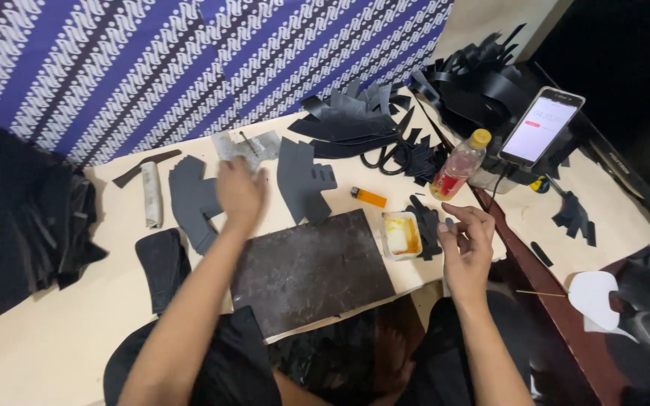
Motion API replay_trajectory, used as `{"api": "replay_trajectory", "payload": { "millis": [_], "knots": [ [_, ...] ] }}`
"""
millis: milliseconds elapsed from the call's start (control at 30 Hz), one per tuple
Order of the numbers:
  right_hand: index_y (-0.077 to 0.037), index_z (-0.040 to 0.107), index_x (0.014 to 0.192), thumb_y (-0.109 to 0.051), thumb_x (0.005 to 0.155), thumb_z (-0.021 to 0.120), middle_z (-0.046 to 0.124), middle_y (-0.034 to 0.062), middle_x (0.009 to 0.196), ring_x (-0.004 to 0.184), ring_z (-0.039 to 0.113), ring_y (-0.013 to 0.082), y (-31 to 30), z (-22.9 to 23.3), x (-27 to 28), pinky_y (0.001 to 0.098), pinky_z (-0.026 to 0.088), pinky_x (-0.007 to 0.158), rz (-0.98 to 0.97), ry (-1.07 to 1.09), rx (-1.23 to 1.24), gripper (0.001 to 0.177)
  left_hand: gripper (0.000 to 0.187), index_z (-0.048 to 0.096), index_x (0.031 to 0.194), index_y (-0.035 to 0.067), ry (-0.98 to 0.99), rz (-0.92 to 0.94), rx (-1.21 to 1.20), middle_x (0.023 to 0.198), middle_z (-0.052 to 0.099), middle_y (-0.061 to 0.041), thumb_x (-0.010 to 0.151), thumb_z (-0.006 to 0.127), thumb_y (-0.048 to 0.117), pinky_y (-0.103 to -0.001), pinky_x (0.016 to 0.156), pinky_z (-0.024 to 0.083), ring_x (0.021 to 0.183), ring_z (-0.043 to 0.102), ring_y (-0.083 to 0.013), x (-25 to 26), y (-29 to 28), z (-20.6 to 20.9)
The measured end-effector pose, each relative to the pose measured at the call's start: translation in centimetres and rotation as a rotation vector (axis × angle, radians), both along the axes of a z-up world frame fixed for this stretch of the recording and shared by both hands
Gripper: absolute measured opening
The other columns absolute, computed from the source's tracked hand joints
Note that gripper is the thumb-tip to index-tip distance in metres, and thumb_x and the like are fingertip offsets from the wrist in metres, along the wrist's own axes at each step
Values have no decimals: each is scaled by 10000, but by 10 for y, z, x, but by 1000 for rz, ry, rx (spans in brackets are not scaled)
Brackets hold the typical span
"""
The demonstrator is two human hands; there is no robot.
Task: Applying adhesive to leather components and assembling them by hand on a workshop table.
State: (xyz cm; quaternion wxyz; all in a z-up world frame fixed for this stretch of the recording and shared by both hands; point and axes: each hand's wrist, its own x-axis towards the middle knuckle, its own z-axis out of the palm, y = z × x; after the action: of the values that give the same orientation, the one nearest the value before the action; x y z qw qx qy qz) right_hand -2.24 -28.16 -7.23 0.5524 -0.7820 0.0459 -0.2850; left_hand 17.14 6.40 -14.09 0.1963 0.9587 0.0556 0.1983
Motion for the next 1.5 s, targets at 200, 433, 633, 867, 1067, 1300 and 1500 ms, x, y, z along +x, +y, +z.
{"api": "replay_trajectory", "payload": {
  "millis": [200, 433, 633, 867, 1067, 1300, 1500],
  "knots": [
    [-15, 676, 1258, 20, 994, 617, 410, 122, 1176, 844, 478, 167, 3, -6, 0, 318, 464, 706, -7, -12, -4, 272, 570, 622, 1166, -76, 290, 300, 69, 1148, 573, -304, 865, 814, 368, -495, 906, 421, 1092, 560, -451, -9, 98, 25],
    [-13, 675, 1257, -20, 986, 639, 410, 129, 1167, 879, 469, 175, 13, -5, -1, 324, 464, 722, 2, -17, -16, 273, 563, 619, 1100, -117, 230, 291, 16, 1041, 535, -256, 830, 864, 312, -452, 815, 506, 982, 596, -418, 2, 117, -27],
    [-5, 680, 1240, 15, 971, 633, 406, 125, 1155, 852, 468, 181, 18, -2, -2, 335, 463, 724, -1, 17, -12, 274, 578, 620, 1093, -65, 274, 316, 268, 1007, 584, -191, 835, 845, 401, -387, 829, 502, 966, 630, -342, 3, 109, -27],
    [-24, 676, 1244, -17, 983, 627, 416, 125, 1151, 834, 492, 188, 17, 0, -3, 343, 447, 704, 3, -6, -46, 265, 476, 566, 1124, -57, 176, 80, -588, 966, 702, -275, 838, 862, 182, -463, 781, 538, 902, 706, -382, -5, 95, 24],
    [-58, 551, 1384, -124, 987, 583, 505, 139, 1177, 898, 565, 208, 38, 4, -11, 356, 477, 762, 175, -78, -79, 403, 587, 640, 1214, -55, 325, -166, -1448, 976, 704, -247, 732, 889, 169, -426, 697, 591, 881, 732, -340, -103, -15, 134],
    [-104, 359, 1470, 41, 871, 711, 648, 37, 814, 682, 526, 62, 86, 3, -16, 245, 467, 641, 417, 71, 273, 710, 322, 709, 928, -43, 453, -312, -1526, 821, 742, -193, 713, 916, 78, -349, 578, 580, 760, 764, -352, -166, -91, 142],
    [-92, 401, 1464, 77, 849, 715, 660, 30, 778, 677, 688, 106, 85, -9, -9, 246, 579, 656, 473, 87, 444, 711, 351, 755, 940, -69, 521, -298, -1630, 849, 763, -229, 698, 930, 117, -423, 641, 606, 805, 758, -376, -162, -85, 119]
  ]
}}
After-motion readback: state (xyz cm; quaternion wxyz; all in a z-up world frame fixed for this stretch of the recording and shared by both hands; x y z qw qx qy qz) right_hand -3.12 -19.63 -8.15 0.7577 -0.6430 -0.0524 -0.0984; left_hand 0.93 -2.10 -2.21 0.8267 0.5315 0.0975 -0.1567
